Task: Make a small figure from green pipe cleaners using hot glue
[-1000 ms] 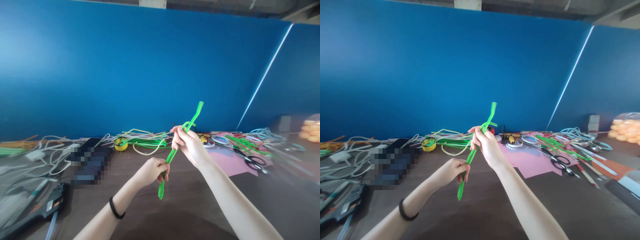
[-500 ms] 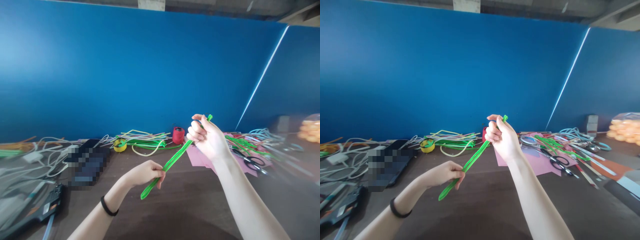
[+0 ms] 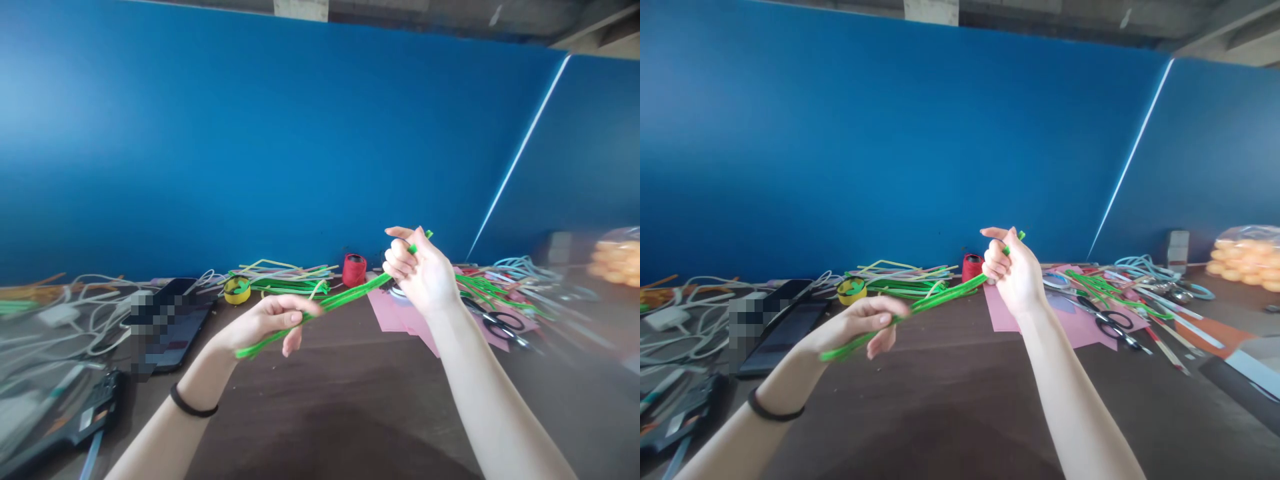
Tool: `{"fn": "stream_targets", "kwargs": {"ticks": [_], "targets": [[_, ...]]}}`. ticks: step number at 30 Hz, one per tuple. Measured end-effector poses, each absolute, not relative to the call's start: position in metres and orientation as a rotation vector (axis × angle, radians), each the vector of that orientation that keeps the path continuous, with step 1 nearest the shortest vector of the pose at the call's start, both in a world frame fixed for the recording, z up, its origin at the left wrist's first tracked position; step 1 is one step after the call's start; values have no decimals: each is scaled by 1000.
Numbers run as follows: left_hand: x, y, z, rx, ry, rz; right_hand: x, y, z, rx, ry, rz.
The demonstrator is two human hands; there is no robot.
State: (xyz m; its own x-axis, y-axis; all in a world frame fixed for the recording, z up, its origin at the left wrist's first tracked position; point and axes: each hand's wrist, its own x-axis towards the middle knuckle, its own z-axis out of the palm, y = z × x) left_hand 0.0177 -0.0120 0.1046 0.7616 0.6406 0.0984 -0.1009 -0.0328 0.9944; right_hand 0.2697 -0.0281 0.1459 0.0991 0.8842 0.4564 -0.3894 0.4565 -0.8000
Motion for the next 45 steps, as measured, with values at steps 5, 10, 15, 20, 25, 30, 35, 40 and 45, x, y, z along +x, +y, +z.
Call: {"fn": "stream_targets", "kwargs": {"ticks": [5,10,15,20,25,30,35,40,45], "targets": [[23,-18,110,1209,245,884,270,-20,139,-510,-1035,1133],[31,-10,111,1010,263,1290,267,-17,136,-521,-956,1185],[32,1,109,899,378,1487,263,-14,134,-543,-907,1273],[25,5,113,896,448,1583,265,-7,128,-577,-893,1353],[20,6,120,852,448,1641,264,-1,123,-601,-774,1382],[19,11,120,747,468,1627,259,-3,127,-584,-648,1358],[16,16,114,678,560,1623,258,-7,131,-560,-700,1352],[18,19,110,554,582,1665,254,-3,126,-569,-752,1343],[23,22,108,452,651,1641,249,-3,126,-598,-738,1273]]}}
